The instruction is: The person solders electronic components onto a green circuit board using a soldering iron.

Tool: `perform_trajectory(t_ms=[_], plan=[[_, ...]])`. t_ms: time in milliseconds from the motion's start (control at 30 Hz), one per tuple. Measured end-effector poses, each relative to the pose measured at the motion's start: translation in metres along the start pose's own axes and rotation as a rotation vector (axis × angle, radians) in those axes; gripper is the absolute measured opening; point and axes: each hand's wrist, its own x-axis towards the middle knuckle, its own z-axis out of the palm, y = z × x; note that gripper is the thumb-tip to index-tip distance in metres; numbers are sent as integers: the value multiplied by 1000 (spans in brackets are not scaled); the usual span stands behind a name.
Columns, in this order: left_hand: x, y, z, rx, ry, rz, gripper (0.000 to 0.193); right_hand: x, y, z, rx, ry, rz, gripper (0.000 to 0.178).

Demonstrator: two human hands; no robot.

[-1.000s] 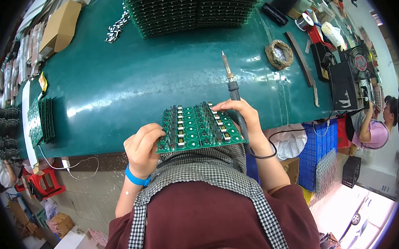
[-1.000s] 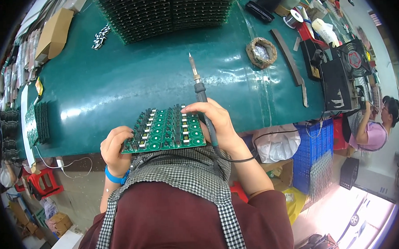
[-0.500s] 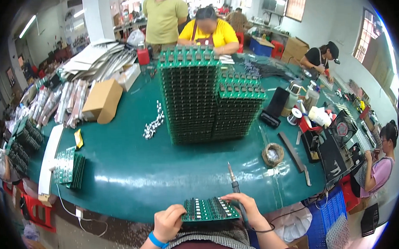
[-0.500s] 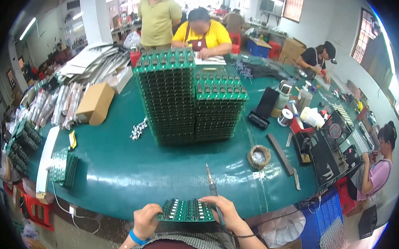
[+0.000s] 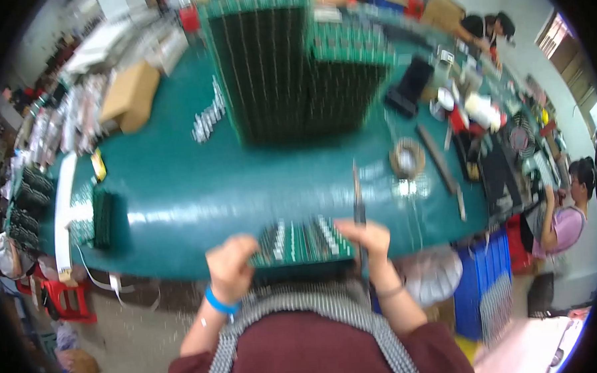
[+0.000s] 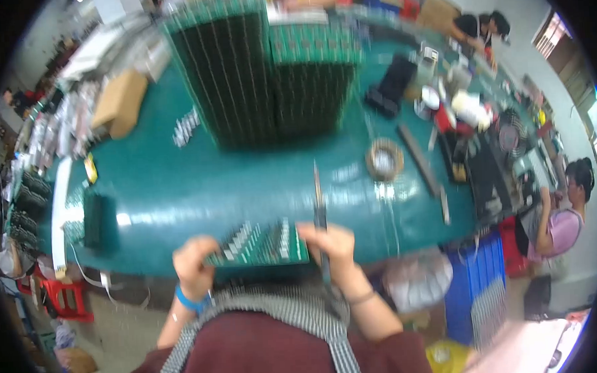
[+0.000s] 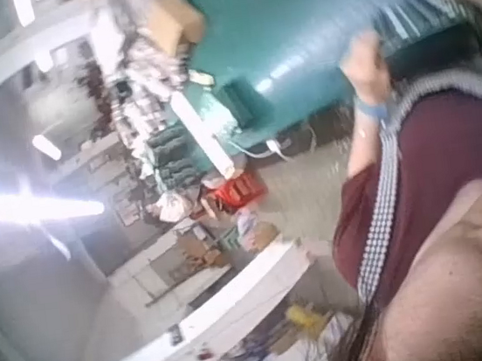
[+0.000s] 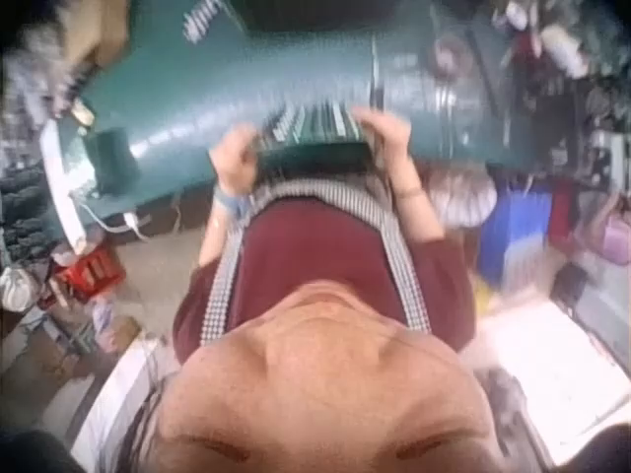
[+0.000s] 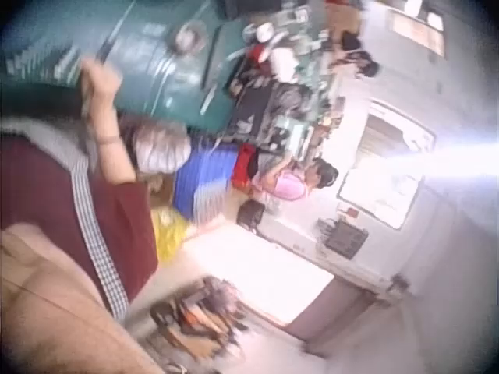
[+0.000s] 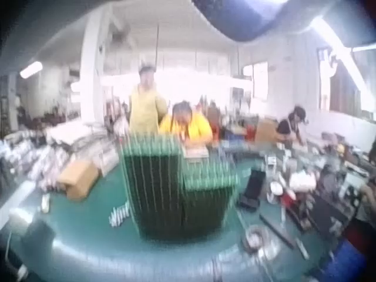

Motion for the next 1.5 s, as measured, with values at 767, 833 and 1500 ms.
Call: perform_trajectory(t_ms=[767, 833, 1500], plan=[[6, -6, 14, 4, 36, -120, 33, 3, 15, 11, -71, -69, 45, 25], [6, -7, 14, 4, 36, -133, 33, 4, 14, 12, -74, -64, 62, 25], [6, -15, 13, -55, 19, -72, 30, -4, 16, 13, -39, -50, 125, 23]])
